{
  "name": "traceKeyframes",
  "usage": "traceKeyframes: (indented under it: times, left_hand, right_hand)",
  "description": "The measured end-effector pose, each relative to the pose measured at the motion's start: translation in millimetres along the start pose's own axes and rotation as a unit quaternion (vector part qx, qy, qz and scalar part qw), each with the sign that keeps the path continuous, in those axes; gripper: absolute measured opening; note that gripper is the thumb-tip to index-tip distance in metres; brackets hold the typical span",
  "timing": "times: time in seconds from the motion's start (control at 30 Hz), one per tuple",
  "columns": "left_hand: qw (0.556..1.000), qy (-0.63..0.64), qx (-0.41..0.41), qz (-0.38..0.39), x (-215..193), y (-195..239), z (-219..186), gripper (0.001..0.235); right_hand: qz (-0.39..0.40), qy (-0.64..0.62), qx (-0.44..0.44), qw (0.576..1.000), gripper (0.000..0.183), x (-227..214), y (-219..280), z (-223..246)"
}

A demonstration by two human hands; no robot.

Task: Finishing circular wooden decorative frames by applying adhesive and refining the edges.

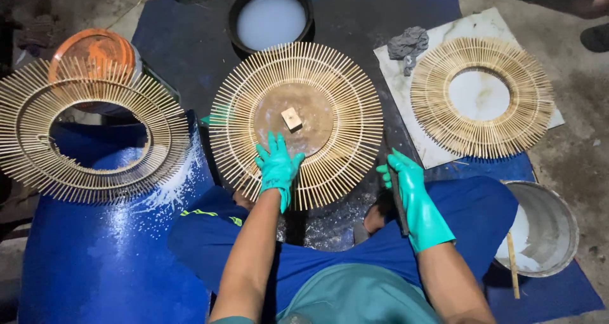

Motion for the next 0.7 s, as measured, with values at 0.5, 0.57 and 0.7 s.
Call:
traceKeyframes:
  times: [0.5,0.57,0.7]
  left_hand:
    - [0.997,-0.037,-0.065,0.030,17,30,-25,0.103]
    - [0.996,-0.029,-0.070,0.040,13,29,-29,0.105]
    - [0.993,-0.053,-0.079,0.064,21,27,-33,0.107]
  right_hand:
    - [-0.008,0.055,0.015,0.998,0.049,-18,48,-10]
    - [-0.011,0.055,0.009,0.998,0.049,-20,44,-11]
    - [-0.008,0.068,0.012,0.998,0.048,-23,50,-10]
Point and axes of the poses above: each hand's wrist, its own y-axis away from the middle knuckle, its own x-axis out of the palm, z = x × y, the point moved 9 cm from there along -y, towards the middle knuckle, and after that the axes turned 8 degrees about -z, right-handed, at the moved point
